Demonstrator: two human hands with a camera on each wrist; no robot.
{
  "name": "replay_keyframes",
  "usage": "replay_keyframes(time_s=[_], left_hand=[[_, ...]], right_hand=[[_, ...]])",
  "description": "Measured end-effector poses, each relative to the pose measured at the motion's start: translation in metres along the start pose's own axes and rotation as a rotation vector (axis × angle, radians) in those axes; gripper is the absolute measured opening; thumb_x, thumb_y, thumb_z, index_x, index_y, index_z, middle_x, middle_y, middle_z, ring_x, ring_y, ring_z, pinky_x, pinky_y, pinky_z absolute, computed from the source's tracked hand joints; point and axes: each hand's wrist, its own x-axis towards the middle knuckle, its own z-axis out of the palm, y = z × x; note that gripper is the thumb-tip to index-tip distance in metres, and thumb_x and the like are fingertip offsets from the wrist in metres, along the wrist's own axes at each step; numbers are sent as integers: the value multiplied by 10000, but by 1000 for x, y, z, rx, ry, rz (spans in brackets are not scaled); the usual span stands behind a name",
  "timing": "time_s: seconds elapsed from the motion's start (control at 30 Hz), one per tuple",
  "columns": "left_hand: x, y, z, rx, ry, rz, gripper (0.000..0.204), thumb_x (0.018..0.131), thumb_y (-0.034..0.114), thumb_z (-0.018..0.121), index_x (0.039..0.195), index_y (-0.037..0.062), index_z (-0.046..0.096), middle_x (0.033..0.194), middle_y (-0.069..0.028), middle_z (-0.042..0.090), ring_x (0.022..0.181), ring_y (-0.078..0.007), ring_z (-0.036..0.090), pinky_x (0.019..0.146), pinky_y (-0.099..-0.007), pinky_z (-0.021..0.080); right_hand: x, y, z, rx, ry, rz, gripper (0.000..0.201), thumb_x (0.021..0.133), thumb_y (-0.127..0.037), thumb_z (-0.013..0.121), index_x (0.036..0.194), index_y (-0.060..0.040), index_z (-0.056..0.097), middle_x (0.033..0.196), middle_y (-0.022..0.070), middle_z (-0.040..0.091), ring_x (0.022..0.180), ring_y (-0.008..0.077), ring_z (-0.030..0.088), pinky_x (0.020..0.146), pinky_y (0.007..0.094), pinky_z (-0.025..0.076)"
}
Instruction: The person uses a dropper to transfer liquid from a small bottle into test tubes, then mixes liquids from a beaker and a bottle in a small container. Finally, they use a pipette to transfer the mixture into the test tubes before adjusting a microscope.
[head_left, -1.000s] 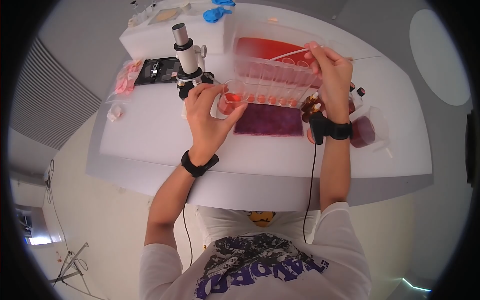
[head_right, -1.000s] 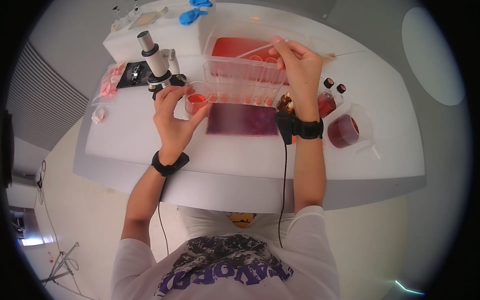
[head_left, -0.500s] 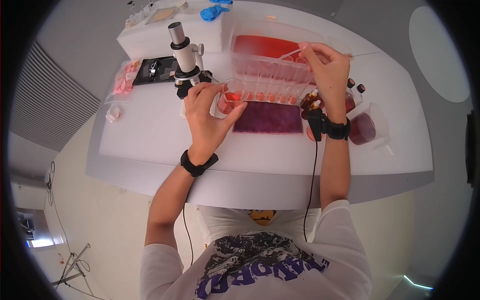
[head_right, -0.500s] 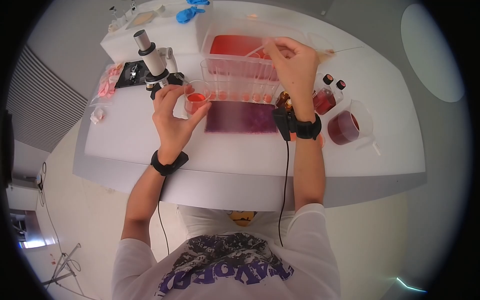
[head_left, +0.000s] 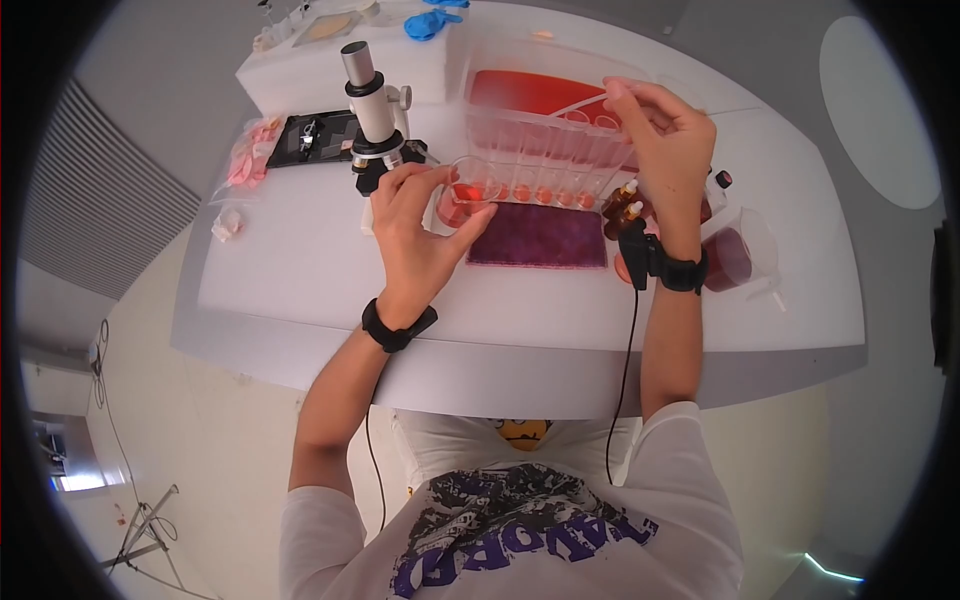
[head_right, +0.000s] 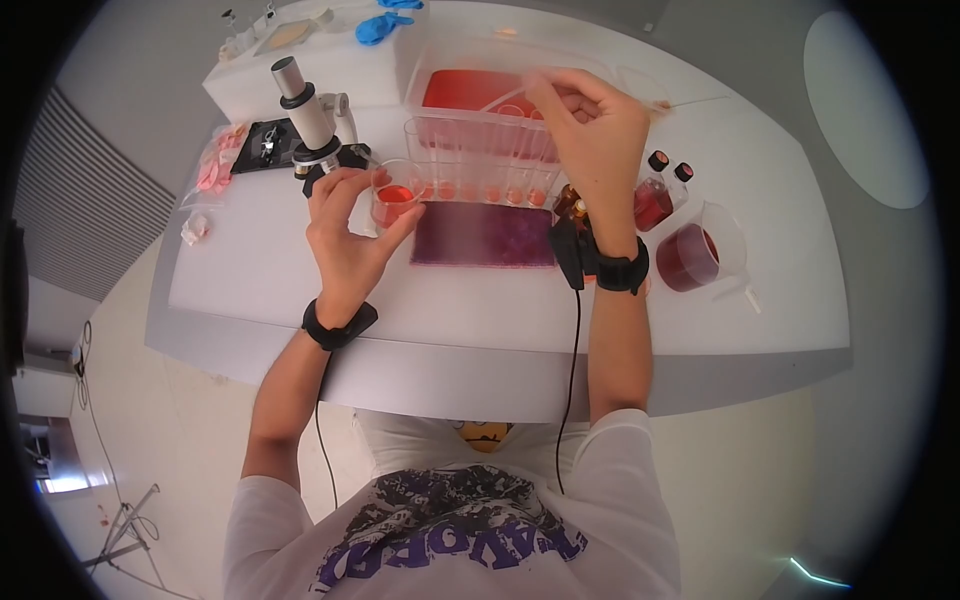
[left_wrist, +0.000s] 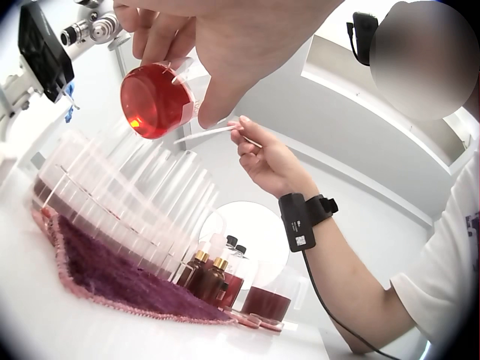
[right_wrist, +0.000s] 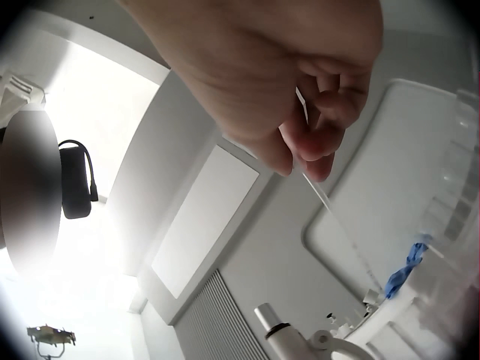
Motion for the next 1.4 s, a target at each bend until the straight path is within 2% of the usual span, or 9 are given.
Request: replay_keyframes(time_s=[0.1, 0.23, 0.33, 0.47, 0.53, 0.73, 1.03, 1.13, 1.4], left_hand=[[0, 1, 0, -6, 2, -4, 478, 747, 190, 1036, 1140, 40, 810, 1188, -98, 738, 1184, -279, 668, 986, -405, 575], [0, 2, 1, -12, 2, 22, 486, 749, 186, 1034, 1152, 41, 806, 1183, -95, 743, 1183, -283, 668, 990, -409, 575], [1, 2, 0, -15, 15, 30, 498, 749, 180, 1033, 1166, 40, 799, 1180, -93, 746, 1181, -285, 669, 992, -413, 576], [1, 0, 1, -5, 15, 21, 506, 748, 176, 1032, 1173, 40, 794, 1176, -95, 749, 1179, -285, 670, 989, -412, 577], [0, -1, 1, -7, 22, 17, 505, 748, 176, 1032, 1172, 40, 795, 1176, -95, 749, 1179, -285, 671, 989, -412, 576], [1, 0, 1, -13, 22, 14, 504, 745, 177, 1034, 1169, 40, 799, 1174, -97, 749, 1181, -283, 671, 989, -408, 574], [0, 0, 2, -11, 21, 0, 514, 744, 198, 1044, 1169, 39, 802, 1176, -100, 745, 1174, -278, 675, 987, -411, 573], [0, 1, 2, -4, 16, 11, 509, 750, 198, 1042, 1169, 39, 800, 1176, -100, 748, 1171, -278, 677, 990, -410, 574], [-1, 0, 2, 0, 11, -1, 502, 754, 202, 1039, 1166, 47, 798, 1180, -103, 747, 1173, -282, 684, 996, -410, 577]], right_hand=[[-9, -23, 2, 216, -56, 73, 192, 982, -99, 844, 1121, 33, 841, 850, 39, 815, 767, 68, 732, 715, 211, 558], [-25, -25, 21, 327, -313, 48, 191, 972, -111, 853, 1107, 24, 842, 914, 69, 843, 849, 111, 773, 765, 253, 600], [-30, -21, 33, -9, -519, -121, 177, 944, -186, 861, 1014, -24, 848, 893, 118, 830, 780, 154, 761, 734, 285, 588], [-30, -20, 33, 55, -518, -93, 198, 967, -206, 847, 1013, -14, 856, 869, 87, 831, 775, 125, 750, 708, 264, 568], [-25, -18, 27, 163, -402, 146, 223, 979, -214, 845, 1022, 4, 860, 835, 50, 808, 761, 81, 703, 698, 237, 537], [-10, -8, 7, 390, -192, 331, 259, 1007, -226, 825, 1072, 24, 850, 844, 29, 765, 689, 48, 533, 659, 228, 462], [4, 8, -11, 187, 26, 176, 248, 1003, -199, 825, 1038, 47, 827, 831, 34, 777, 704, 50, 588, 664, 239, 476], [3, 18, -6, 102, -8, 56, 245, 997, -195, 837, 1036, 47, 825, 802, 36, 780, 693, 54, 616, 655, 235, 483], [-2, 9, 1, -41, -39, -2, 233, 989, -205, 848, 993, 28, 837, 740, 45, 775, 660, 56, 626, 623, 244, 488]])
